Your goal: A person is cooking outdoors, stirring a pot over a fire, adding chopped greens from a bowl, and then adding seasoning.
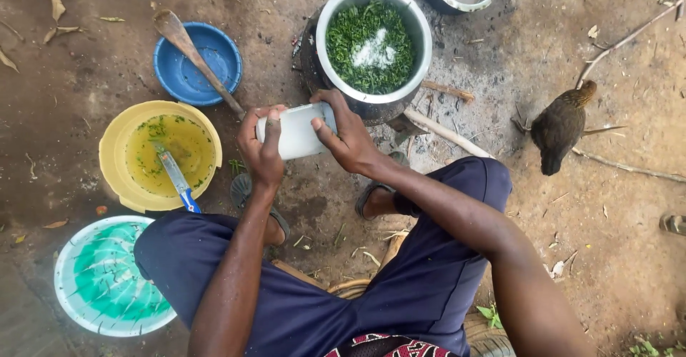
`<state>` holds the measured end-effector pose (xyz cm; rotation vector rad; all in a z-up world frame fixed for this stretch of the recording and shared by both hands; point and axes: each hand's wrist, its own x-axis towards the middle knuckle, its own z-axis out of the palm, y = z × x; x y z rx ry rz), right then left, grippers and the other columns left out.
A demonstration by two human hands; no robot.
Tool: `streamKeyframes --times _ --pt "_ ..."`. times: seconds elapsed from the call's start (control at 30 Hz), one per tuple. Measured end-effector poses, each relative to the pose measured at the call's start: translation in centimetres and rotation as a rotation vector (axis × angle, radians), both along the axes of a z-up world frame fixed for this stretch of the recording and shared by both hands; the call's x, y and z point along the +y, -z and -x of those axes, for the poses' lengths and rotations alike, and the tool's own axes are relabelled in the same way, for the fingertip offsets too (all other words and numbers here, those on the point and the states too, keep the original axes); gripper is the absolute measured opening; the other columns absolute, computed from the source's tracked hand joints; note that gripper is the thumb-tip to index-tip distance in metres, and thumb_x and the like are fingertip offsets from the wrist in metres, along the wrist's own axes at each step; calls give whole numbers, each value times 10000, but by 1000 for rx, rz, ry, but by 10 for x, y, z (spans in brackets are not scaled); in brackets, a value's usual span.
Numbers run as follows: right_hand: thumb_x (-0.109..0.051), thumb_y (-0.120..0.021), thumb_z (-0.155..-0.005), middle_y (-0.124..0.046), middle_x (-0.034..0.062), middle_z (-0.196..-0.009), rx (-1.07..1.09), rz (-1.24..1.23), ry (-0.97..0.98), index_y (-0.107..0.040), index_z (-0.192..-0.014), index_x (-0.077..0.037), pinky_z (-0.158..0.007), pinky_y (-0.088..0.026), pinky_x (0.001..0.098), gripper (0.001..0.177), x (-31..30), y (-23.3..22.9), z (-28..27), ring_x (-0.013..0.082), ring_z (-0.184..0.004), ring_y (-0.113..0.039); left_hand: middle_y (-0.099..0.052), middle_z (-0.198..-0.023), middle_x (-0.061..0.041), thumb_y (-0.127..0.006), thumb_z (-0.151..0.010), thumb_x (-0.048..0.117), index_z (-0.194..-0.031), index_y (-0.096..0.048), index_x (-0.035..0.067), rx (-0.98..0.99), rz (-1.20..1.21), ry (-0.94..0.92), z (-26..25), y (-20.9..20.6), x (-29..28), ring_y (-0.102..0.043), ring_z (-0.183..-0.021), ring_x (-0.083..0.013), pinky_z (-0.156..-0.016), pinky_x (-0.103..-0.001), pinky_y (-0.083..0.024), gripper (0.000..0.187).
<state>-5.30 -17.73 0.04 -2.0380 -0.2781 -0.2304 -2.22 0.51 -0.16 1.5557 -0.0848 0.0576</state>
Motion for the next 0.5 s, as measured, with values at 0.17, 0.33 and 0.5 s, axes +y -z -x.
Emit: streamKeyframes --times 0.17,0.33,0.5 --pt "-636 -448 -1080 -574 308 -1387 256 -45 26 -423 -1504 -195 -879 -515 751 613 1 -25 7 659 -1123 -625 -729 -1032 -170 -598 -1041 429 -1111 -751 74 11 36 26 -4 12 3 -710 -945 -264 -885 -423 -528 393" --pt "-715 -564 -999 -513 200 -1296 -142 372 -86 -318 -1653 -232 -744 -599 643 849 -18 -9 -1 526 -944 -692 -777 -1001 -134 -614 -983 480 -1127 -776 144 472 233 74 -13 34 3 -787 -835 -217 -753 -386 -660 400" --pt "-629 -556 -1002 -582 173 -1126 -95 163 -22 -477 -1505 -189 -705 -592 581 673 -9 4 -3 560 -798 -697 -739 -994 -128 -582 -1025 456 -1077 -782 123 294 97 1 4 11 -6 -744 -840 -209 -796 -373 -623 392"
